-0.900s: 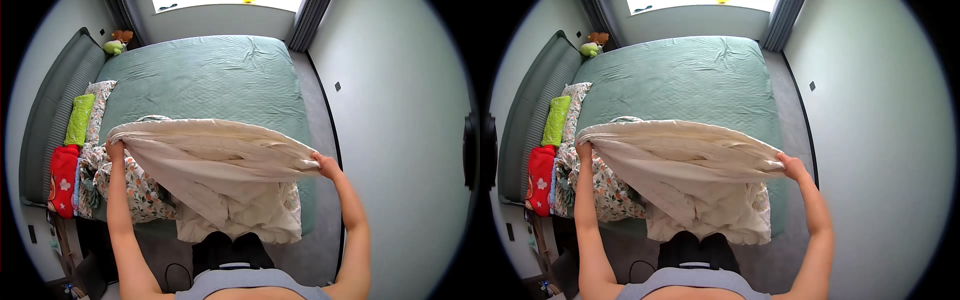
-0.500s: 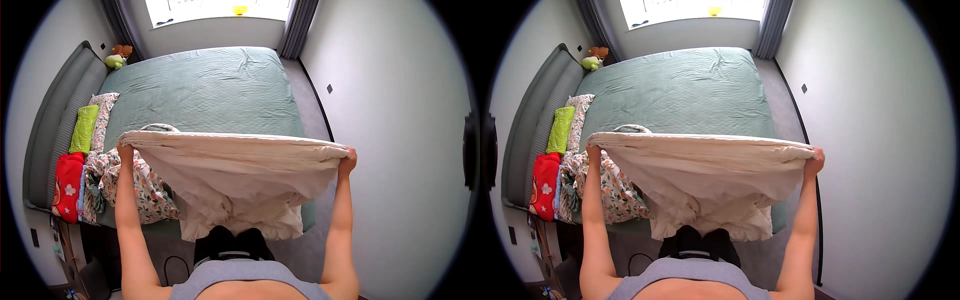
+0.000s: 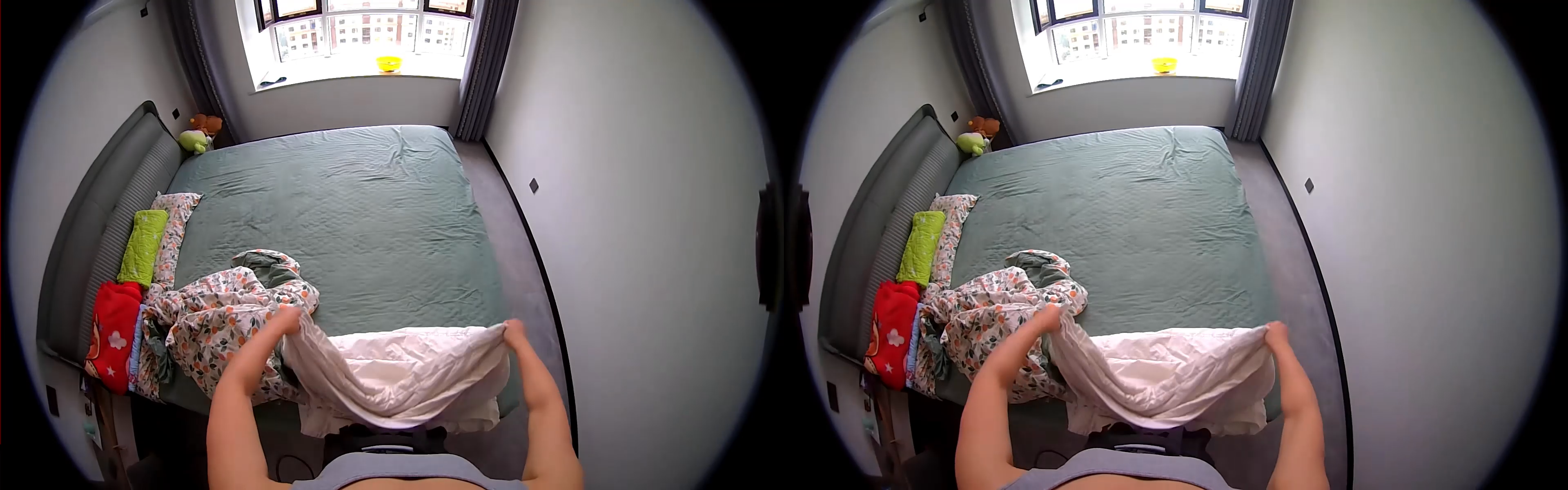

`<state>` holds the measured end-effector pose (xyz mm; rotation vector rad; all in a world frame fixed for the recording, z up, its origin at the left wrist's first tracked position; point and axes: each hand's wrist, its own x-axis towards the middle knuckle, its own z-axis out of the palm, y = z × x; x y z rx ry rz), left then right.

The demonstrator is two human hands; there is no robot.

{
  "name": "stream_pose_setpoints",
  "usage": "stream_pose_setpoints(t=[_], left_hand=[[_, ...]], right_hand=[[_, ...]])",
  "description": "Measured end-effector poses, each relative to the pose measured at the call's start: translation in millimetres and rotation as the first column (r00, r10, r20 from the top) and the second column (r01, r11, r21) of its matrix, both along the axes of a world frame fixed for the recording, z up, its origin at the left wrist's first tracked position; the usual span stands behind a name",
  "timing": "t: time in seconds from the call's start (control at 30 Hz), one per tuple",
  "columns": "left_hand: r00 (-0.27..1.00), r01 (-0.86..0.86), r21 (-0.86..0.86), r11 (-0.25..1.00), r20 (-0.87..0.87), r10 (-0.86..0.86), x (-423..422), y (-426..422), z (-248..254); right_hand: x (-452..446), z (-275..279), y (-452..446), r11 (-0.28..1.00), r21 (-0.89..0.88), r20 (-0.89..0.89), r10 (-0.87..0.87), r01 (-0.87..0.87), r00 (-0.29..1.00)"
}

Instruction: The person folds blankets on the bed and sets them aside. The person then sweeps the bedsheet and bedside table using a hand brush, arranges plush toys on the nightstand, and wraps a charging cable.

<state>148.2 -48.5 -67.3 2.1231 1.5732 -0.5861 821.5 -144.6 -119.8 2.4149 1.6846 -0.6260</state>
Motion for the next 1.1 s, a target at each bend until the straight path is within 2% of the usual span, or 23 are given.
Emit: stream_pose_setpoints(t=[0.03,0.1,0.13,0.17,0.27,0.3,0.37,0.4,0.47,0.5,0.53,0.57,0.6,0.63,0.67,0.73,0.8,0.9,0.97,1.0,1.03,1.07,1.1], left_hand=[[0.992,-0.105,0.311,0.945,0.093,0.079,5.5,50.0,53.4],[0.815,-0.526,0.706,0.474,0.578,0.043,7.4,106.7,196.8],[0.841,-0.513,0.823,0.245,0.539,-0.049,-8.3,133.7,239.0],[0.338,-0.834,0.46,0.305,0.862,-0.377,3.1,127.7,294.1],[0.569,-0.797,0.588,-0.136,0.658,-0.493,-39.8,146.5,346.2],[0.15,-0.892,0.416,0.175,0.638,-0.755,-67.4,158.0,333.6],[0.251,-0.926,0.377,0.019,0.654,-0.714,-61.9,140.7,308.2],[-0.021,-0.917,0.256,0.306,0.735,-0.678,-62.3,120.2,276.5],[0.028,-0.891,0.259,0.372,0.851,-0.525,-75.1,96.7,180.1],[-0.001,-0.869,0.205,0.452,0.91,-0.415,-94.1,83.6,101.1],[0.323,-0.833,0.322,0.449,0.943,-0.078,-80.8,33.6,82.0],[0.555,-0.725,0.459,0.514,0.831,0.042,-86.7,-5.0,36.0],[0.703,-0.659,0.476,0.582,0.664,0.254,-65.2,-64.4,47.4],[0.659,-0.626,0.338,0.703,0.711,0.245,-83.1,-96.6,20.2],[0.368,-0.764,-0.096,0.638,0.747,0.553,-91.3,-128.4,18.5],[0.088,-0.717,-0.473,0.512,0.667,0.74,-93.1,-168.6,16.7],[0.59,-0.581,-0.356,0.732,0.435,0.68,-78.1,-189.9,4.2],[0.957,-0.181,-0.465,0.867,0.121,0.265,-55.4,-205.9,-56.1],[0.995,-0.077,-0.528,0.846,0.014,0.1,-45.3,-190.3,-94.2],[0.943,-0.297,-0.48,0.825,-0.013,0.332,-30.8,-167.4,-86.3],[1.0,0.013,-0.297,0.955,-0.022,-0.021,-26.6,-121.8,-92.2],[1.0,-0.009,-0.149,0.989,0.017,0.012,-21.1,-73.0,-75.3],[0.964,-0.171,0.191,0.967,0.236,0.124,-14.6,-26.7,-50.6]], right_hand=[[3.5,44.6,64.7,0.891,0.438,-0.034,-0.114,0.118,0.993],[-12.2,184.1,132.5,0.161,0.891,-0.422,-0.05,0.424,0.905],[-58.2,287.4,121.5,-0.131,0.806,-0.572,0.08,0.578,0.816],[-47.7,311.8,129.2,-0.202,0.761,-0.599,0.149,0.617,0.787],[1.5,352.6,140.5,-0.383,0.567,-0.627,0.374,0.73,0.683],[-3.2,351.4,137.7,-0.382,0.559,-0.64,0.365,0.736,0.676],[-12.1,332.9,124.7,-0.377,0.552,-0.665,0.34,0.744,0.665],[-11.8,300.7,117.9,-0.364,0.763,-0.541,0.094,0.534,0.836],[-7.5,210.9,91.9,0.012,0.938,-0.347,0.04,0.347,0.937],[1.8,149.2,76.4,0.35,0.909,-0.224,-0.046,0.226,0.973],[31.0,46.6,63.2,0.696,0.711,-0.06,-0.088,0.105,0.994],[10.0,39.8,15.7,0.947,0.322,0.077,-0.012,-0.013,0.997],[6.8,20.7,-26.8,0.997,-0.024,-0.031,0.079,-0.08,0.996],[19.8,-20.7,-70.6,0.978,-0.103,-0.179,-0.199,0.183,0.963],[17.5,-19.0,-111.1,0.832,-0.197,-0.336,-0.554,0.518,0.762],[13.1,-9.0,-162.9,0.799,-0.389,-0.414,-0.596,0.458,0.688],[7.5,-29.6,-195.2,0.759,-0.594,-0.27,-0.5,0.267,0.823],[-2.1,-91.3,-223.6,0.608,-0.794,-0.226,-0.331,0.023,0.916],[-24.5,-82.7,-198.1,0.641,-0.767,-0.228,-0.24,-0.022,0.944],[-34.3,-67.8,-169.6,0.76,-0.65,-0.255,-0.229,0.009,0.94],[-36.2,-68.0,-127.0,0.851,-0.525,-0.219,-0.16,0.022,0.963],[-27.7,-68.8,-78.0,0.956,-0.174,-0.074,0.224,-0.234,0.972],[-43.7,-11.7,-31.7,0.957,0.225,0.007,0.185,-0.181,0.983]])
